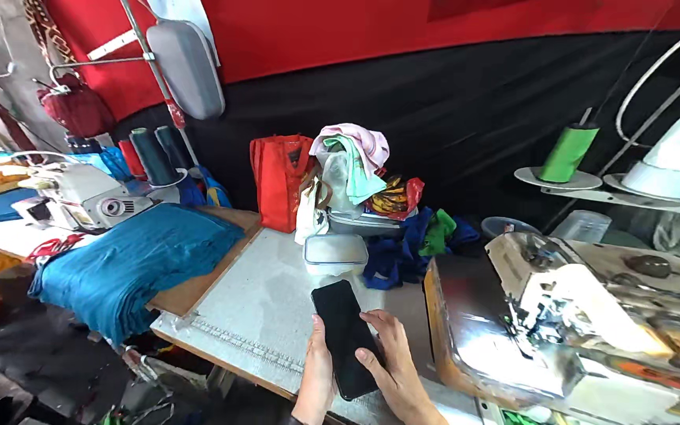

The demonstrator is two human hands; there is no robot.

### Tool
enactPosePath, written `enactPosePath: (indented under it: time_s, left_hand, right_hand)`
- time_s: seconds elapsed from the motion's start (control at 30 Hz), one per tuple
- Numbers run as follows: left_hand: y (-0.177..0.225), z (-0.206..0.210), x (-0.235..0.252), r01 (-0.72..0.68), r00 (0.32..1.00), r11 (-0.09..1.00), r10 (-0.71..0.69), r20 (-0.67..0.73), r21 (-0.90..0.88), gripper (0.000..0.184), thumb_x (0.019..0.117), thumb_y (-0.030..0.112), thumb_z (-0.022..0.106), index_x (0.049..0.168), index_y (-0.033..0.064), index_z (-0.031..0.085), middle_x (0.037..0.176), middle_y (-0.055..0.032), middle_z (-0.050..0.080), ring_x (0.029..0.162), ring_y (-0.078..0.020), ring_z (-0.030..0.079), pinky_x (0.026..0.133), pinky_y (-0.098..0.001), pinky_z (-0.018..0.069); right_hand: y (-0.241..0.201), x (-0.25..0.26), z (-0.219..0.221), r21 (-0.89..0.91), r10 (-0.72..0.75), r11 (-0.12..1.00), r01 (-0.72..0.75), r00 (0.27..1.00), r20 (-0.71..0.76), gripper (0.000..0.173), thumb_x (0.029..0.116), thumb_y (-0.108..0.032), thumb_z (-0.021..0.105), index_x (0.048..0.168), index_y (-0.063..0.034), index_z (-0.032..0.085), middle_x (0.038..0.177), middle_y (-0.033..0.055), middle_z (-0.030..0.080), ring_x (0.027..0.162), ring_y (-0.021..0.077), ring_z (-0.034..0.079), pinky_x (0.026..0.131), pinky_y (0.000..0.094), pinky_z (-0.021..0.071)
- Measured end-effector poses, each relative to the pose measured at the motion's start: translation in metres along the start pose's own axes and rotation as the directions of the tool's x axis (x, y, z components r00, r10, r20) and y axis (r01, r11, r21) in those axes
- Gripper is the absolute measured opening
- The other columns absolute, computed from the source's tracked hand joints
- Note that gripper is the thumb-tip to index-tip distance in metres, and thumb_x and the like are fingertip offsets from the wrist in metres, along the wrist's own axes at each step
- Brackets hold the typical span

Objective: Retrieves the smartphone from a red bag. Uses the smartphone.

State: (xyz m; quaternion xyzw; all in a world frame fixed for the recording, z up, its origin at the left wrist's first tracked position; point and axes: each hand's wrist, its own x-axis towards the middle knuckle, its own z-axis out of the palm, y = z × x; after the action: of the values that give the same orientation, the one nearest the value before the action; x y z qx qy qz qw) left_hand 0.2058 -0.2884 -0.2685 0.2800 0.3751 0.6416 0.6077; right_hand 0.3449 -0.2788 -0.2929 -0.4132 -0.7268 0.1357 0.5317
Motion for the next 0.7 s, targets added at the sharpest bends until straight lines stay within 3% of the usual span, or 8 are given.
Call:
enactPosePath:
  time_s: [0.07,0.13,0.2,0.27,0.3,0.4,0.57,0.7]
  left_hand:
    - [0.003,0.002,0.002,0.013,1.0,1.0,-0.013,0.005,0.018,0.066,0.1113,0.045,0.013,0.139,0.0002,0.052,0.118,-0.0162,0.071,0.108,-0.0222,0.07,0.094,-0.042,0.059]
    - [0.011,0.006,0.012,0.024,0.999,0.997,-0.027,0.037,0.075,0.067,0.1112,0.046,0.012,0.139,0.0006,0.053,0.119,-0.0156,0.07,0.109,-0.0218,0.07,0.095,-0.0422,0.0583]
    - [0.019,0.013,0.029,0.0,0.996,0.992,-0.01,0.085,0.128,0.066,0.1116,0.044,0.013,0.136,0.0002,0.055,0.117,-0.0149,0.071,0.108,-0.0212,0.07,0.096,-0.0419,0.0582]
    - [0.024,0.021,0.055,-0.034,0.991,0.978,0.007,0.134,0.204,0.065,0.1118,0.043,0.013,0.139,-0.0002,0.054,0.123,-0.0158,0.069,0.114,-0.0212,0.067,0.1,-0.0416,0.0552]
    - [0.024,0.023,0.07,-0.057,0.988,0.966,0.018,0.155,0.251,0.065,0.1119,0.043,0.014,0.141,-0.0001,0.053,0.127,-0.0163,0.067,0.119,-0.0214,0.065,0.104,-0.0419,0.053]
    - [0.02,0.025,0.108,-0.096,0.979,0.938,0.028,0.204,0.332,0.064,0.1119,0.042,0.015,0.145,0.0001,0.05,0.135,-0.0172,0.063,0.126,-0.0216,0.061,0.109,-0.042,0.0495]
    - [0.013,0.018,0.129,-0.058,0.964,0.948,-0.029,0.265,0.314,0.064,0.1114,0.042,0.015,0.142,-0.0004,0.052,0.128,-0.0159,0.067,0.12,-0.0207,0.065,0.104,-0.0408,0.0531]
    - [0.018,0.012,0.122,-0.007,0.953,0.96,-0.077,0.293,0.278,0.059,0.1112,0.038,0.016,0.134,-0.0009,0.054,0.112,-0.0105,0.071,0.105,-0.0161,0.069,0.09,-0.0356,0.0579]
  right_hand:
    - [0.001,0.007,-0.004,-0.015,0.007,1.0,-0.007,1.0,0.017,0.084,0.0949,-0.078,0.037,0.134,-0.0092,0.065,0.136,0.0283,0.055,0.128,0.0374,0.052,0.104,0.0515,0.045]
    - [-0.003,0.027,-0.01,0.033,0.098,0.994,-0.101,0.992,0.073,0.084,0.0947,-0.077,0.039,0.137,-0.0085,0.063,0.141,0.0255,0.053,0.132,0.0355,0.05,0.105,0.0511,0.0466]
    - [-0.007,0.05,-0.008,0.142,0.29,0.942,-0.305,0.95,0.115,0.077,0.0984,-0.063,0.046,0.144,-0.0018,0.054,0.143,0.0226,0.053,0.131,0.0307,0.053,0.104,0.0467,0.0487]
    - [-0.005,0.072,-0.003,0.281,0.473,0.823,-0.493,0.87,0.142,0.066,0.103,-0.043,0.047,0.152,0.0013,0.039,0.138,0.0226,0.055,0.124,0.0262,0.057,0.105,0.0419,0.0479]
    - [0.0,0.076,0.002,0.326,0.513,0.783,-0.53,0.846,0.143,0.063,0.1044,-0.038,0.046,0.153,0.0015,0.037,0.138,0.0222,0.057,0.124,0.0237,0.059,0.105,0.0392,0.0483]
    - [0.017,0.076,0.015,0.426,0.517,0.748,-0.509,0.849,0.107,0.059,0.1045,-0.033,0.044,0.15,0.0045,0.04,0.145,0.0209,0.053,0.131,0.0159,0.055,0.111,0.031,0.0444]
    - [0.019,0.076,0.018,0.491,0.55,0.706,-0.51,0.832,0.072,0.062,0.1036,-0.032,0.044,0.152,0.0062,0.036,0.152,0.0205,0.046,0.137,0.0121,0.048,0.114,0.0262,0.0397]
    - [0.017,0.076,0.018,0.48,0.561,0.726,-0.492,0.828,0.0,0.055,0.1018,-0.03,0.045,0.141,0.0085,0.047,0.136,0.0169,0.056,0.124,0.0073,0.055,0.106,0.0222,0.0441]
